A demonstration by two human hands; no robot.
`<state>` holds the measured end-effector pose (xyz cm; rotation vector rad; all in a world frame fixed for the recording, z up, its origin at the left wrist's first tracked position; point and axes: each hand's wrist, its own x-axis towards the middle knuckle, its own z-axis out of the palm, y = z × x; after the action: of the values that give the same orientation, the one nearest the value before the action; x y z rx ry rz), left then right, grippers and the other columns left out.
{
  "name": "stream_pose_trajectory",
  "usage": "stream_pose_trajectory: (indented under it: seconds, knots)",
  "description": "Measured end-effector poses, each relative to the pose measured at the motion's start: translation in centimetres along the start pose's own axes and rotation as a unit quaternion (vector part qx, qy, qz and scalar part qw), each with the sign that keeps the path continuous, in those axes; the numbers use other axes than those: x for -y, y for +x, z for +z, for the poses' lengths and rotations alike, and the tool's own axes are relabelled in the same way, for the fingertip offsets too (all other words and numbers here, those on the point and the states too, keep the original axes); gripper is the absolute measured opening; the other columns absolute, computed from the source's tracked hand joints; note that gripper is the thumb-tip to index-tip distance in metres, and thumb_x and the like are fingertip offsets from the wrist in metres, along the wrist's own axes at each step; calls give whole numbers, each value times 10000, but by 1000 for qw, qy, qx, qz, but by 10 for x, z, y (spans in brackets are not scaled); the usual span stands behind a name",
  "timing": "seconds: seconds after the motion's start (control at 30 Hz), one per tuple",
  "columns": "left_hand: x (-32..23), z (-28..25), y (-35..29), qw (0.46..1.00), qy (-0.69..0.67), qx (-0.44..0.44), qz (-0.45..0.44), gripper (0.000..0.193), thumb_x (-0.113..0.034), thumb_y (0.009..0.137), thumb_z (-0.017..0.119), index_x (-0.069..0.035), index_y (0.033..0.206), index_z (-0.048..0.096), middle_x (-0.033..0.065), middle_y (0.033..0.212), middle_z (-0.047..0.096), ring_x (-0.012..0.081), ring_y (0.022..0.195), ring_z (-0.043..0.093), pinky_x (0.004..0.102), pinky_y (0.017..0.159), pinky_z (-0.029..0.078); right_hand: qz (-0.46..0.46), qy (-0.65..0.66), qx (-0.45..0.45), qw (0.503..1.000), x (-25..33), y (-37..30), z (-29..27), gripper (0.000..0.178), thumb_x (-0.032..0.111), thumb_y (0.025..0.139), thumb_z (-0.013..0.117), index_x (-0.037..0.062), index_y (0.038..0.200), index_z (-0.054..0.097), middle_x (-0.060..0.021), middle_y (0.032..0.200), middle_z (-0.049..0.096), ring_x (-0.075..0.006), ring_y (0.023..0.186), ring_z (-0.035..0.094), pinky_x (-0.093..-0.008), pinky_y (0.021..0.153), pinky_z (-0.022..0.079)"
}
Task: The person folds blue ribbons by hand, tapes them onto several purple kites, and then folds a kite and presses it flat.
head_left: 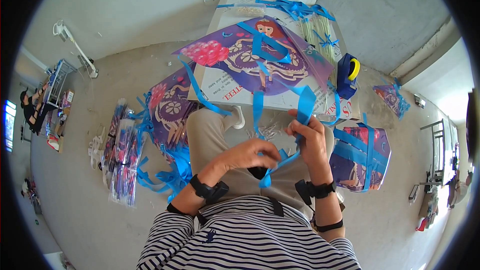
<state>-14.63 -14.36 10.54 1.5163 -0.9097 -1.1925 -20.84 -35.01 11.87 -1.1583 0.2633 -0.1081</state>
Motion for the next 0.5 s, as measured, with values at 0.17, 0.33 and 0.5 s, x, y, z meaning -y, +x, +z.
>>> stream_pose_trajectory:
  seconds: [0.17,0.33,0.5]
  knots:
    - [27,-17,19,935,-324,-79,118,565,-529,994,529,-24,1226,629,99,1237,635,182,1143,594,324,930,470,154,-89,135,975,-5,-35,12,212,170,976,591,-7,1043,687,-6,689,583,-84,574,517,-239,538,437]
    - [10,-29,45,864,-431,-200,164,362,-323,1009,585,-18,1198,632,105,1132,670,186,945,671,312,771,533,147,-201,150,957,-88,-19,-14,206,197,985,605,25,979,718,-14,661,580,-90,547,532,-267,504,424]
    - [-49,-84,38,850,-346,-297,265,197,-80,945,646,6,1121,652,72,966,681,172,777,670,295,731,548,73,-334,148,928,-117,13,-35,265,240,934,670,-18,986,701,-70,789,651,-126,711,618,-317,647,498]
